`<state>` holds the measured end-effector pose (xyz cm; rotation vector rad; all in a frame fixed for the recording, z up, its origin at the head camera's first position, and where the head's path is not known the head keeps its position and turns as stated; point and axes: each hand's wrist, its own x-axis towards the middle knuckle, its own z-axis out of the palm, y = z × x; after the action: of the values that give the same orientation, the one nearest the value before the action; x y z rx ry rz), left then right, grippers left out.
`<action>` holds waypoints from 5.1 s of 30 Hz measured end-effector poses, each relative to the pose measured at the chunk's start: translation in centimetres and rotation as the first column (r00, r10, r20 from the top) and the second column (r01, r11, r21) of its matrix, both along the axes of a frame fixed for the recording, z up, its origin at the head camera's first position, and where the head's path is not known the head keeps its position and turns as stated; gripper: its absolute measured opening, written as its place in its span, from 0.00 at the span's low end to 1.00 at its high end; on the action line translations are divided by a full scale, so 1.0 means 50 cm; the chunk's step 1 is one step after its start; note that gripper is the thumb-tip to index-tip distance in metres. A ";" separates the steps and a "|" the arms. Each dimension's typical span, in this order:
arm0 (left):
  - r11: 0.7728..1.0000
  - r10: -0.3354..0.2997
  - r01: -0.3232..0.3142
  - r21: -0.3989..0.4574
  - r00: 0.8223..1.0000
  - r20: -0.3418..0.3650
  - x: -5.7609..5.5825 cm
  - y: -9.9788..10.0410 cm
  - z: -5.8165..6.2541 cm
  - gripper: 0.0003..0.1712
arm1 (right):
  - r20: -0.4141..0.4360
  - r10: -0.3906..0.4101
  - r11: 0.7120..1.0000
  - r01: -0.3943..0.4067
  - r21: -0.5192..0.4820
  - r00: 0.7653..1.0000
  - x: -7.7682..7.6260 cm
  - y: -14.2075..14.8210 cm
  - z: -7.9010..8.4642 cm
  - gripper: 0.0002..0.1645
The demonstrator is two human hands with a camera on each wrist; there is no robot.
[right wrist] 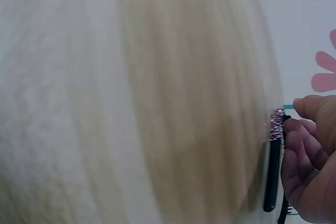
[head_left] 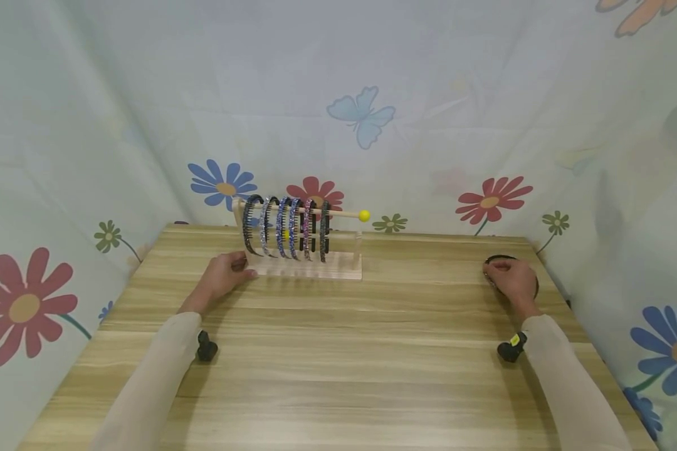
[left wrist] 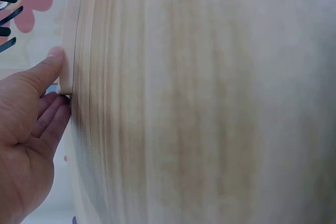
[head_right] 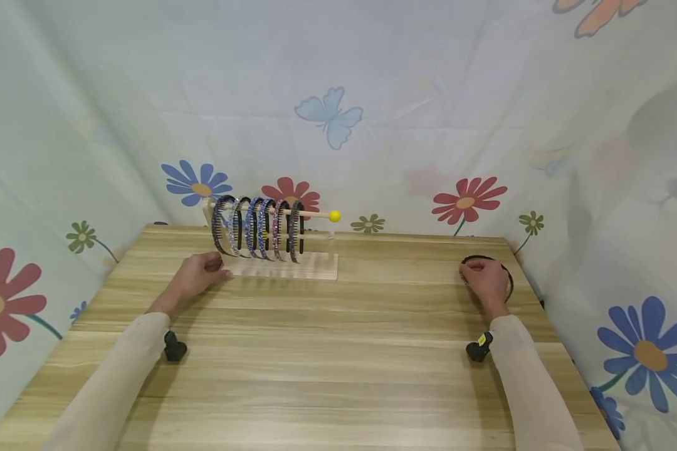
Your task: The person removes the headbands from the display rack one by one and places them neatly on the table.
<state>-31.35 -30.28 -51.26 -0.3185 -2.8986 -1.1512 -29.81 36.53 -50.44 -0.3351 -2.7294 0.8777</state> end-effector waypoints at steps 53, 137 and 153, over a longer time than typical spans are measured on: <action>1.000 0.010 -0.010 -0.001 1.000 -0.011 0.001 0.004 -0.005 0.38 | -0.477 0.409 0.759 -0.581 -0.296 0.778 0.035 -0.434 0.189 0.18; 0.999 0.024 -0.024 -0.025 1.000 -0.002 0.003 0.006 -0.002 0.37 | -0.379 0.507 0.684 -0.629 -0.369 0.774 0.013 -0.596 0.168 0.17; 0.999 0.023 -0.023 -0.027 1.000 -0.016 -0.002 0.010 -0.005 0.37 | -0.448 0.469 0.681 -0.635 -0.364 0.761 0.018 -0.575 0.205 0.17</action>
<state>-31.46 -29.76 -51.50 -0.2922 -2.8987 -1.1026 -28.89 7.78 -40.17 0.5736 -2.2591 1.6434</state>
